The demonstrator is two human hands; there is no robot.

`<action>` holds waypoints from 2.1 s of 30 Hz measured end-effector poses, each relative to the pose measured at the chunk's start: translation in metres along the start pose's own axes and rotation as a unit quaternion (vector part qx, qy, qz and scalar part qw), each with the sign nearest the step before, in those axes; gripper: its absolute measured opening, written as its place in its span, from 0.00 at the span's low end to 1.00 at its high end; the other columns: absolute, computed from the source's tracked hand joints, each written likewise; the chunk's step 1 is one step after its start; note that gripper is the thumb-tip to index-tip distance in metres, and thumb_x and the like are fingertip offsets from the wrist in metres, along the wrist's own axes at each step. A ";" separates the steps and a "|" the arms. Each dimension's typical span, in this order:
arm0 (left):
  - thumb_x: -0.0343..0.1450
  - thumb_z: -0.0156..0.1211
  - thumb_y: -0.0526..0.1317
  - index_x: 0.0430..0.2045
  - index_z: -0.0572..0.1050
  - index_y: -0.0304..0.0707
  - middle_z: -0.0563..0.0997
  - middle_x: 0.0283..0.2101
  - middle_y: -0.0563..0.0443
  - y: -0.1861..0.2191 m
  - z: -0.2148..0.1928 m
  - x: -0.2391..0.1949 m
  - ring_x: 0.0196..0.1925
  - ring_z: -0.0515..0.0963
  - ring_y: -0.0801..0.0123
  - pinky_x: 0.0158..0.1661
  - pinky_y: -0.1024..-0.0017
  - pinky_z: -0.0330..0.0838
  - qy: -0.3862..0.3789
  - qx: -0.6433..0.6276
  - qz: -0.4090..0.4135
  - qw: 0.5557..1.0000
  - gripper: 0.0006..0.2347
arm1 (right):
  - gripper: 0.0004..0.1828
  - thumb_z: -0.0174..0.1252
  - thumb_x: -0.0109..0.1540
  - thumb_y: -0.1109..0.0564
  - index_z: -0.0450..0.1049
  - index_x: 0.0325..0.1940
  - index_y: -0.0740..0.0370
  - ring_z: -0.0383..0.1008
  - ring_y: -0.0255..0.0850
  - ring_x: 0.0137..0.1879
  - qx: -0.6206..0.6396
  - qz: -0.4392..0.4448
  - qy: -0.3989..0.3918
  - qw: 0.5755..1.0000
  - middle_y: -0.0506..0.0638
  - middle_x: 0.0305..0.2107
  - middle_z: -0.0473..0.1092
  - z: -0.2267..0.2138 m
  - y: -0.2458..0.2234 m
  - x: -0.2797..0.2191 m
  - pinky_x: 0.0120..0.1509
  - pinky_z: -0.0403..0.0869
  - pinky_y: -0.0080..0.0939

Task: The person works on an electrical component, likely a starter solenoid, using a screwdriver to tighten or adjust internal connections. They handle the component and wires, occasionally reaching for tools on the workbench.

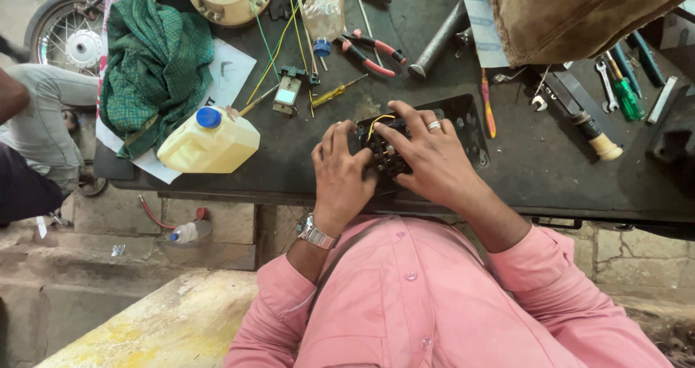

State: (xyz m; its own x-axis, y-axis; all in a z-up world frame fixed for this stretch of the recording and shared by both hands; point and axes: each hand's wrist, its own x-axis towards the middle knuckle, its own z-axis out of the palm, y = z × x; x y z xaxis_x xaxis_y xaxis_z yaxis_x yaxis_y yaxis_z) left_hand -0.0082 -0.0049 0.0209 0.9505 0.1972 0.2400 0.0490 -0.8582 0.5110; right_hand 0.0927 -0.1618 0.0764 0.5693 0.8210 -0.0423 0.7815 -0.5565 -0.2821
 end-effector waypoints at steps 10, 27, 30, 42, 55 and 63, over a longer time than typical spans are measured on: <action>0.63 0.68 0.34 0.29 0.79 0.40 0.78 0.40 0.53 -0.017 -0.001 -0.002 0.46 0.77 0.61 0.46 0.60 0.65 0.019 -0.101 0.050 0.993 0.05 | 0.50 0.74 0.40 0.53 0.66 0.66 0.51 0.55 0.54 0.73 0.032 -0.020 -0.011 0.999 0.51 0.62 0.64 0.009 0.006 0.007 0.70 0.51 0.67; 0.66 0.65 0.26 0.35 0.76 0.32 0.82 0.41 0.46 -0.015 0.000 -0.007 0.41 0.84 0.55 0.41 0.65 0.79 0.092 -0.226 0.085 0.966 0.07 | 0.44 0.72 0.42 0.56 0.69 0.63 0.56 0.67 0.50 0.68 0.176 -0.081 0.067 0.979 0.53 0.58 0.69 0.011 0.026 -0.002 0.77 0.53 0.63; 0.67 0.64 0.25 0.35 0.77 0.31 0.82 0.44 0.44 -0.014 -0.006 -0.005 0.43 0.84 0.55 0.43 0.65 0.79 0.108 -0.226 0.070 0.966 0.07 | 0.43 0.72 0.44 0.56 0.69 0.64 0.56 0.67 0.53 0.69 0.191 -0.117 0.080 0.971 0.55 0.59 0.67 0.005 0.024 -0.002 0.77 0.59 0.57; 0.69 0.66 0.24 0.35 0.78 0.28 0.81 0.46 0.44 -0.016 -0.011 0.019 0.44 0.86 0.65 0.42 0.73 0.84 0.160 -0.318 -0.007 0.934 0.06 | 0.49 0.76 0.45 0.59 0.65 0.68 0.63 0.64 0.47 0.71 0.421 -0.109 0.085 0.897 0.55 0.62 0.62 -0.035 0.043 -0.014 0.77 0.63 0.46; 0.69 0.68 0.25 0.33 0.78 0.28 0.85 0.38 0.44 -0.008 -0.011 0.011 0.40 0.87 0.66 0.40 0.75 0.83 0.150 -0.317 -0.007 0.937 0.05 | 0.47 0.78 0.49 0.60 0.64 0.69 0.63 0.68 0.47 0.69 0.240 0.000 0.224 0.945 0.55 0.61 0.63 -0.078 0.088 -0.060 0.76 0.70 0.45; 0.68 0.70 0.26 0.33 0.79 0.30 0.84 0.38 0.45 -0.003 -0.010 0.010 0.40 0.86 0.65 0.42 0.72 0.80 0.134 -0.275 0.023 0.952 0.06 | 0.50 0.76 0.45 0.60 0.64 0.70 0.63 0.69 0.51 0.69 0.186 0.060 0.196 0.961 0.58 0.61 0.65 -0.070 0.101 -0.086 0.74 0.70 0.47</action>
State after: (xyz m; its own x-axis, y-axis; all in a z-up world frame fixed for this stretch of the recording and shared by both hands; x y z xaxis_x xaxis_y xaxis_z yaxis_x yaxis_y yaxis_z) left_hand -0.0020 0.0042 0.0298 0.8318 0.3430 0.4364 -0.2282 -0.5054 0.8322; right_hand 0.1404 -0.2974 0.1190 0.7587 0.6025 0.2476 0.6004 -0.4995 -0.6245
